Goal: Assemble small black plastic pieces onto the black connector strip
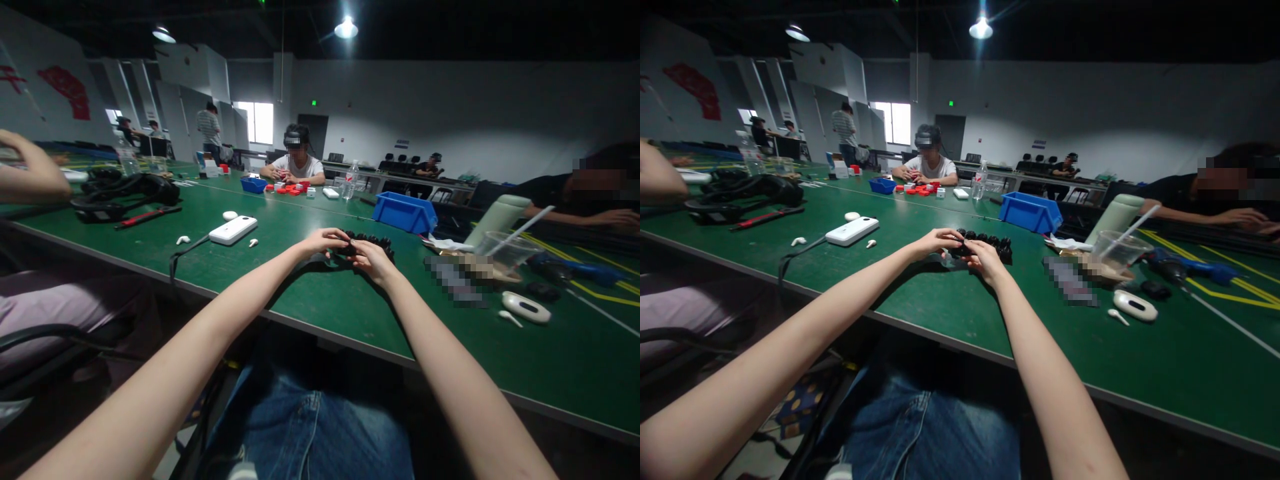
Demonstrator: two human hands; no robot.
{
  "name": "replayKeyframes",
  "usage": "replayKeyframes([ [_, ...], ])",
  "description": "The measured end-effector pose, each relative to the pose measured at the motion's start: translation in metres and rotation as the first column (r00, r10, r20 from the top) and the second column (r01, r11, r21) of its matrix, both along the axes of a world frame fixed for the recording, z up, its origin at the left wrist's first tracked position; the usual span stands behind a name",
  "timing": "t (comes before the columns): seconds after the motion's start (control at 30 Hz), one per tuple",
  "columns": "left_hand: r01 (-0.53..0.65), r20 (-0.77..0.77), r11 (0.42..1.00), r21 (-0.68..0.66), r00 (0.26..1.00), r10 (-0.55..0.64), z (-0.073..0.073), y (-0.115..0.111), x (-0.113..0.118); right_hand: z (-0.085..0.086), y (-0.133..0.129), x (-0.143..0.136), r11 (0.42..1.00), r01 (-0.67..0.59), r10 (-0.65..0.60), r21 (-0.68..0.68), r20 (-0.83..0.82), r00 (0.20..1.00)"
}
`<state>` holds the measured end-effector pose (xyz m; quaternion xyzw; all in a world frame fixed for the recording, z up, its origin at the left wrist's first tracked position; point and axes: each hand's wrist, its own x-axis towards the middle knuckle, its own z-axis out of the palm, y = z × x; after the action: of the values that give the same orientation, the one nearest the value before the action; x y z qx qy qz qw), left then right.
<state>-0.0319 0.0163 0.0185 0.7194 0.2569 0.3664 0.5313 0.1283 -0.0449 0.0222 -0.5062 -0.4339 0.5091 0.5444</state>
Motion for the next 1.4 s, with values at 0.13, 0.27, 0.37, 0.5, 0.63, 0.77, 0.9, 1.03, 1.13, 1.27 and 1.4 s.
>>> replayKeyframes([
  [0.13, -0.023, 0.014, 1.000, -0.016, 1.000, 0.023, -0.003, 0.003, 0.002, -0.001, 0.002, 0.000, 1.000, 0.012, -0.013, -0.005, -0.038, 0.999],
  [0.27, -0.034, 0.021, 0.999, -0.034, 0.999, 0.035, -0.006, 0.006, 0.004, 0.001, 0.000, -0.001, 0.999, 0.027, -0.029, -0.023, -0.055, 0.998],
  [0.37, -0.046, 0.015, 0.998, -0.047, 0.999, 0.047, -0.006, 0.007, 0.005, 0.002, -0.001, -0.002, 0.999, 0.034, -0.035, -0.025, -0.046, 0.998],
  [0.5, -0.049, 0.030, 0.998, -0.038, 0.998, 0.050, -0.005, 0.007, 0.005, 0.000, 0.000, -0.002, 0.999, 0.035, -0.035, -0.005, -0.048, 0.998],
  [0.63, -0.034, 0.024, 0.999, -0.021, 0.999, 0.034, -0.005, 0.007, 0.005, -0.004, 0.004, 0.000, 1.000, 0.020, -0.020, 0.013, -0.060, 0.998],
  [0.77, -0.003, 0.036, 1.000, -0.031, 0.999, 0.005, -0.006, 0.008, 0.004, -0.005, 0.004, 0.002, 0.999, 0.005, -0.002, 0.044, -0.065, 0.998],
  [0.9, 0.005, 0.068, 0.997, -0.076, 0.998, 0.000, -0.006, 0.007, 0.004, -0.006, 0.003, 0.002, 0.998, -0.002, 0.005, 0.064, -0.049, 0.999],
  [1.03, 0.025, 0.107, 0.991, -0.132, 0.994, -0.011, -0.005, 0.005, 0.005, -0.010, 0.005, 0.003, 0.995, 0.022, -0.016, 0.102, -0.061, 0.998],
  [1.13, 0.021, 0.101, 0.990, -0.142, 0.995, -0.007, -0.004, 0.003, 0.005, -0.012, 0.008, 0.005, 0.991, 0.032, -0.023, 0.128, -0.064, 0.998],
  [1.27, 0.017, 0.100, 0.983, -0.184, 0.995, 0.001, -0.004, 0.001, 0.006, -0.012, 0.011, 0.007, 0.986, 0.059, -0.047, 0.157, -0.077, 0.996],
  [1.4, 0.061, 0.108, 0.971, -0.233, 0.993, -0.037, -0.006, 0.005, 0.006, -0.013, 0.014, 0.009, 0.981, 0.073, -0.061, 0.179, -0.069, 0.996],
])
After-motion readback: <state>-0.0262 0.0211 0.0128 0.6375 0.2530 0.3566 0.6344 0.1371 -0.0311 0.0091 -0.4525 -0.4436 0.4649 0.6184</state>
